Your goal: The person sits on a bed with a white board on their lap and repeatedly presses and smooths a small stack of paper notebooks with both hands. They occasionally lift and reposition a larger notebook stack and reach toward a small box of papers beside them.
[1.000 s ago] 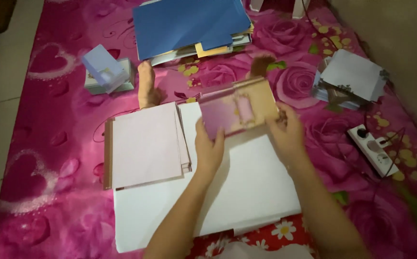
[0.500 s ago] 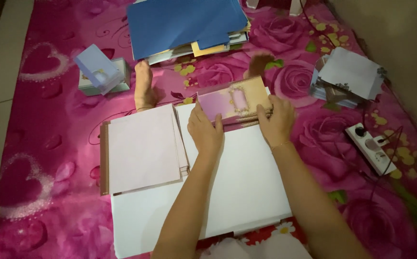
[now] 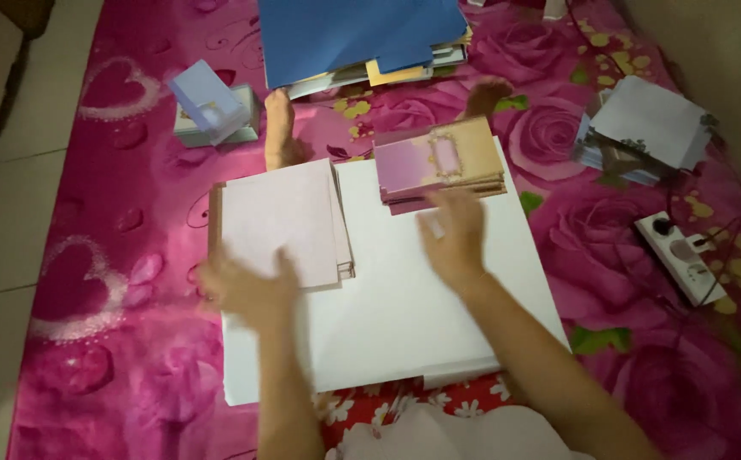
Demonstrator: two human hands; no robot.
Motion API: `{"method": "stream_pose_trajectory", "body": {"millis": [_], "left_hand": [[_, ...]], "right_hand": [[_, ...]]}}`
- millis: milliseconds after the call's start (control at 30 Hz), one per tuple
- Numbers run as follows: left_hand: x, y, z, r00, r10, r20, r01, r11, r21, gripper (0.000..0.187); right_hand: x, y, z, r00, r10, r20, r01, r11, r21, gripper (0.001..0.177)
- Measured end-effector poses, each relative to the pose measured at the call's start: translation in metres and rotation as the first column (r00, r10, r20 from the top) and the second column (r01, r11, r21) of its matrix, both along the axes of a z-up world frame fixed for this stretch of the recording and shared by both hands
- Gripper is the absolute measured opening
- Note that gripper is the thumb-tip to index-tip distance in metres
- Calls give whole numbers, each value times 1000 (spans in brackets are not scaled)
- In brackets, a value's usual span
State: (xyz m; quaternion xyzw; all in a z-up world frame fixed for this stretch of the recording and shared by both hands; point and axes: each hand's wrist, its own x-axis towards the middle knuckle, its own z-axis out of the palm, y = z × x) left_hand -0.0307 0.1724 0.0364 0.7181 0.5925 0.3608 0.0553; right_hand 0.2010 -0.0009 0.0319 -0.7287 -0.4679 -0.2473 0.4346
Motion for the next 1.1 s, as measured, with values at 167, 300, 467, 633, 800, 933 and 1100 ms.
{"method": "stream_pose_trajectory", "body": {"millis": [167, 300, 467, 633, 800, 933, 1100], "left_hand": [[-72, 21, -45, 980, 174, -98, -183, 979, -90, 96], [-85, 7, -27, 987, 147, -62, -142, 987, 77, 55], [-92, 9, -32, 986, -107, 128, 61, 946, 319, 27], [-63, -37, 11, 934, -315, 171, 213, 871, 442, 16], [-19, -93, 18, 872, -486, -53, 452, 760, 468, 16], [8, -136, -14, 768, -628, -126, 614, 667, 421, 27], [10, -165, 23, 441, -891, 106, 892, 449, 59, 63]], "right_hand": [[-68, 15, 12, 974, 220, -52, -224, 971, -84, 31], [-92, 6, 24, 934, 315, -166, -350, 898, -265, 20], [-92, -2, 32, 899, 316, -302, -387, 897, -214, 20], [-98, -19, 36, 793, 296, -532, -441, 882, -167, 26], [-99, -28, 21, 309, 318, -896, -414, 893, 174, 44], [-96, -45, 30, 52, 463, -885, -159, 879, 451, 53], [-91, -80, 22, 174, 241, -955, -89, 969, 229, 66]]}}
